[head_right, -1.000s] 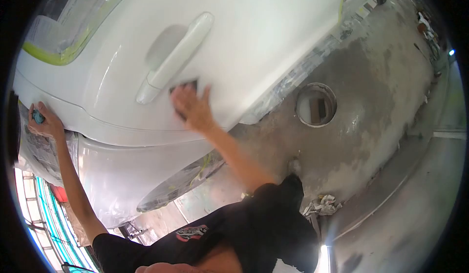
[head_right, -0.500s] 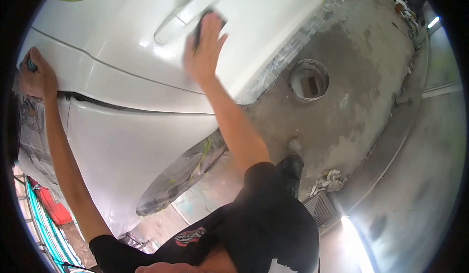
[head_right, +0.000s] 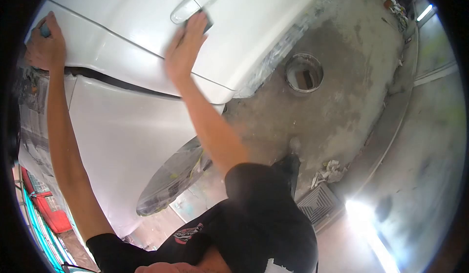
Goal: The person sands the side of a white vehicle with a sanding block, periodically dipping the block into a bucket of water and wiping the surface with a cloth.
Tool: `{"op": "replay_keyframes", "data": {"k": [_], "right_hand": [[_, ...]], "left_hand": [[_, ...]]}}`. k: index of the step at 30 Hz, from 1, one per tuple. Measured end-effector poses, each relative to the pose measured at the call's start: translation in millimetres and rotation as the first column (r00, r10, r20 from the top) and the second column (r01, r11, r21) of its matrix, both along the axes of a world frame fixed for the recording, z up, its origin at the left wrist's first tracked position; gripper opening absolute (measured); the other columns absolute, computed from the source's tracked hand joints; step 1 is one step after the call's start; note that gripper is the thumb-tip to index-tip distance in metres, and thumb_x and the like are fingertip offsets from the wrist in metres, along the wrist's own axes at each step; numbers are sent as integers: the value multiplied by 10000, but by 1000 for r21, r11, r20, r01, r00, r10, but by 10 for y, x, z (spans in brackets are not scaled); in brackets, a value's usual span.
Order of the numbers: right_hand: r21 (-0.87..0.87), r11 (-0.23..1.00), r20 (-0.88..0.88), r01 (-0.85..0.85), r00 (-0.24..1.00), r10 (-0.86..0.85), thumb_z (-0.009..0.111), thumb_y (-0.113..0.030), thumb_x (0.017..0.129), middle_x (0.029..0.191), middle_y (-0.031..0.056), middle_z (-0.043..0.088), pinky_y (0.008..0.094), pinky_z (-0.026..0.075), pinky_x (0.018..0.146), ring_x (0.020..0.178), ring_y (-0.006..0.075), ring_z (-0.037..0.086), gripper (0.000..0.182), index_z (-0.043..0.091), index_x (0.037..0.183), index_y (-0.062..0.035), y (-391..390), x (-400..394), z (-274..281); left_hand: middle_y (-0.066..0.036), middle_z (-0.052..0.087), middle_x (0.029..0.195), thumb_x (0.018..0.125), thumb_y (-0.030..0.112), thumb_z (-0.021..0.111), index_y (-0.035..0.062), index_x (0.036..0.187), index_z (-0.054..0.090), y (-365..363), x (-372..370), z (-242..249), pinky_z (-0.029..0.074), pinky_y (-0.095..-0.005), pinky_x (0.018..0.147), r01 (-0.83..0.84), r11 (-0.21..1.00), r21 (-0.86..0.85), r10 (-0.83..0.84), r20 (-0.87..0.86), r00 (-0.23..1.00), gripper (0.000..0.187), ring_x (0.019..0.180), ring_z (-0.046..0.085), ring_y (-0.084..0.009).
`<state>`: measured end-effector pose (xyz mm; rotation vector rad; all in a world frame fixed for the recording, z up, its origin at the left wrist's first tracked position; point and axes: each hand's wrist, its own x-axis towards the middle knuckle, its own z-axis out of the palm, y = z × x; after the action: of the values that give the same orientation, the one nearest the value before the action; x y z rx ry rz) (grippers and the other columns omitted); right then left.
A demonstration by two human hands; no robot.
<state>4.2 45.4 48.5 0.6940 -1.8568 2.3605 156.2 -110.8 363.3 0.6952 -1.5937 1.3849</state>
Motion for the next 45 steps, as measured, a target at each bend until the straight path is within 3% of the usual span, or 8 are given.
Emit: {"op": "replay_keyframes", "data": {"k": [11,16,20,25,29,32,41,45], "right_hand": [[97,990,-171,-100,978,116,424,-172,1025,1638,245,162,622,114,1179,1517,427,146,598,234,1564,3,165,-20,-235],[33,927,-409,-375,841,355,276,-529,1041,1646,249,104,625,59,1184,1522,439,85,754,111,1602,-53,359,586,-546],[-38,954,-585,-297,780,220,531,-368,978,1610,284,185,595,140,1197,1499,457,162,806,152,1567,30,-2,325,491],[144,912,-501,-385,766,403,583,-247,928,1609,304,153,615,141,1190,1492,496,141,833,135,1557,66,452,473,-933],[-22,949,-542,-315,801,253,662,-101,839,1598,337,136,612,106,1196,1487,517,128,936,93,1559,79,242,473,-439],[-35,900,-667,-434,681,302,738,-157,775,1596,302,189,583,153,1210,1484,490,165,964,191,1528,90,129,397,572],[-104,912,-640,-398,729,245,435,-448,1012,1620,252,210,552,138,1214,1497,447,200,777,174,1578,16,137,355,-357],[-71,885,-714,-460,643,277,676,-229,859,1599,265,242,568,172,1207,1484,473,209,845,256,1543,33,59,242,512]], "left_hand": [[-131,720,995,855,715,575,321,990,770,136,-107,-166,414,-568,939,160,987,-1,-158,-147,976,460,1066,591,-420],[-143,718,980,868,689,589,268,1028,771,231,-149,-122,438,-516,943,146,989,17,-142,-125,982,486,1026,621,-387],[-75,620,876,972,520,540,154,965,652,370,-260,-186,444,-518,935,229,970,-83,-232,-28,972,383,846,598,-274],[-47,529,834,1045,483,424,107,915,557,470,-342,-171,361,-600,1015,279,943,-181,-277,35,960,420,773,551,-252],[-63,517,852,1050,475,409,105,905,537,382,-335,-183,346,-610,1015,278,944,-179,-281,11,960,418,775,532,-260],[-63,507,850,1048,480,408,104,911,539,375,-359,-209,384,-576,930,344,932,-117,-349,-27,937,422,775,521,-264],[-75,503,849,1033,458,452,88,946,547,387,-319,-175,420,-503,756,306,945,-115,-308,-3,951,392,803,509,-279],[-81,510,853,1029,463,453,79,950,550,343,-325,-168,432,-514,790,296,943,-153,-299,4,954,404,817,521,-284]]}}
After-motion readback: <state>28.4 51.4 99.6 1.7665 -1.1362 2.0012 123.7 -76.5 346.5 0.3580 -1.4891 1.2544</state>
